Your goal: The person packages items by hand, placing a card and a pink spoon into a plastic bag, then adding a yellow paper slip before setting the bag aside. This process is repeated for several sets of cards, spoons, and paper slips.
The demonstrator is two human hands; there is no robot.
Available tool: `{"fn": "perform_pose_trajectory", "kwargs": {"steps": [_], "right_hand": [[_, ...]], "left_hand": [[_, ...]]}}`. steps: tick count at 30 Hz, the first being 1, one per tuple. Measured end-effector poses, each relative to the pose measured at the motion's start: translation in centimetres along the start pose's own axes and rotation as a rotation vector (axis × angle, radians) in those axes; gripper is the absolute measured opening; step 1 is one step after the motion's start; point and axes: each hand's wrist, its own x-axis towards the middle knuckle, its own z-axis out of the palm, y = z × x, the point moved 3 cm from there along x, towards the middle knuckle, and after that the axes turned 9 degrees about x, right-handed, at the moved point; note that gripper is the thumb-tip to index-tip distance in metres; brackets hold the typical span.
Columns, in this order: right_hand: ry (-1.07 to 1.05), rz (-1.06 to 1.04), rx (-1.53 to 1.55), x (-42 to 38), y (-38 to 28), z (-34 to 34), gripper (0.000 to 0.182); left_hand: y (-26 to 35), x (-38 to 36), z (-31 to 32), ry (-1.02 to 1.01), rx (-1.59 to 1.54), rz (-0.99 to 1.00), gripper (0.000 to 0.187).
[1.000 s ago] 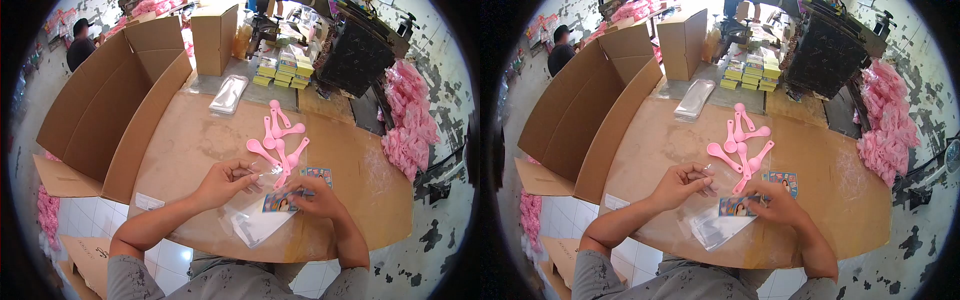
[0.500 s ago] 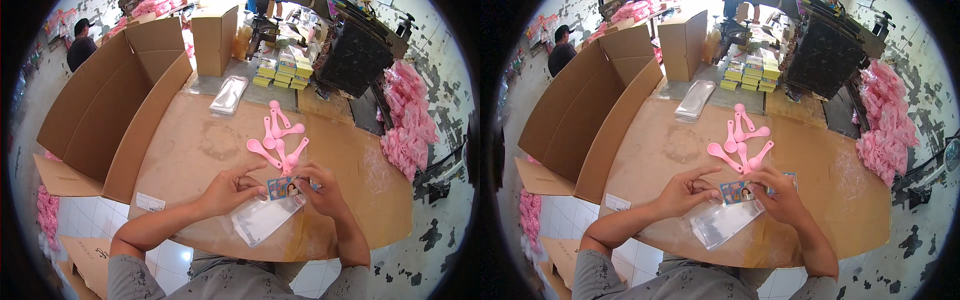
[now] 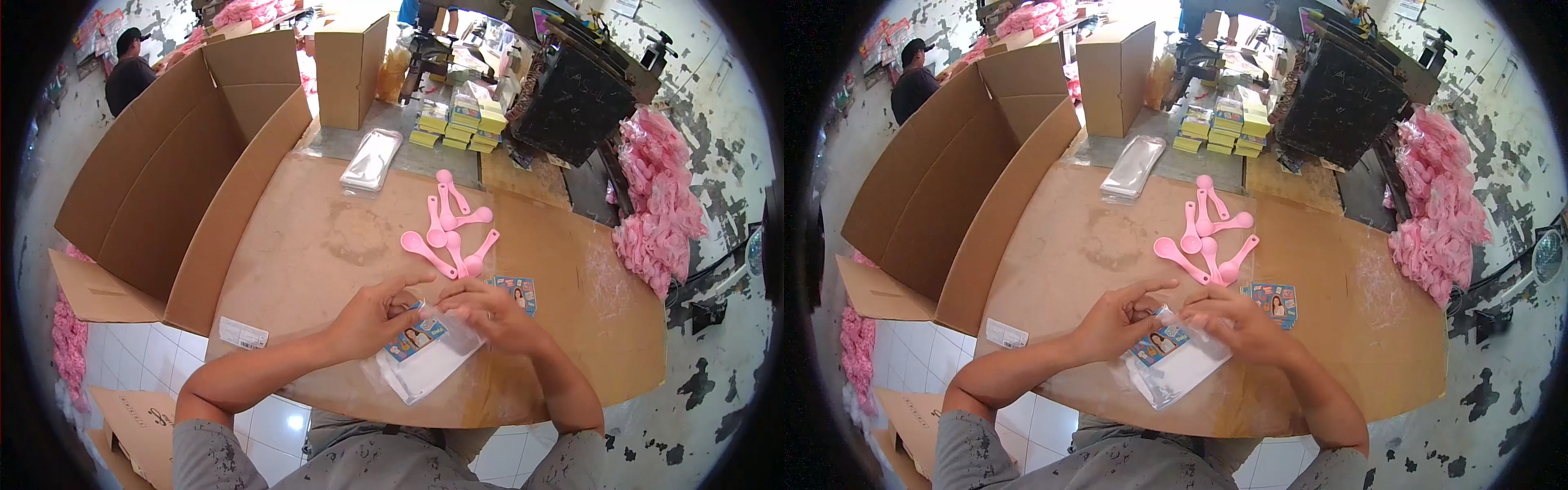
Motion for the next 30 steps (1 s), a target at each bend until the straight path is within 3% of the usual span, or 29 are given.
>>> {"fn": "perform_pose_trajectory", "kwargs": {"steps": [2,5,8,11,14,19,26,30], "right_hand": [[0.062,0.148,0.071,0.7,2.8,-3.1,0.022],[0.233,-0.185,-0.797,2.3,5.2,-7.4,0.022],[0.170,0.017,-0.623,2.0,8.2,-8.8,0.024],[0.208,0.000,-0.709,1.6,5.7,-9.1,0.020],[0.273,0.014,-0.570,0.9,1.1,-8.1,0.018],[0.180,-0.018,-0.243,1.1,-3.2,-4.4,0.017],[0.048,-0.071,-0.254,1.6,-3.4,-3.4,0.016],[-0.026,-0.092,-0.265,2.1,-3.7,-2.1,0.029]], "left_hand": [[-0.3,0.1,0.0,-0.003,-0.014,-0.011,0.046],[-0.5,0.5,-0.3,0.023,-0.130,-0.015,0.040],[-0.5,0.8,-0.8,0.028,-0.193,-0.032,0.037],[0.1,0.8,-1.2,0.043,-0.223,-0.041,0.036],[0.3,0.8,-1.4,0.093,-0.196,-0.008,0.035],[0.4,0.6,-1.1,0.112,-0.170,0.022,0.038],[-0.2,0.5,-0.8,0.088,-0.130,0.005,0.031],[0.0,0.2,-0.6,0.051,-0.079,-0.030,0.028]]}}
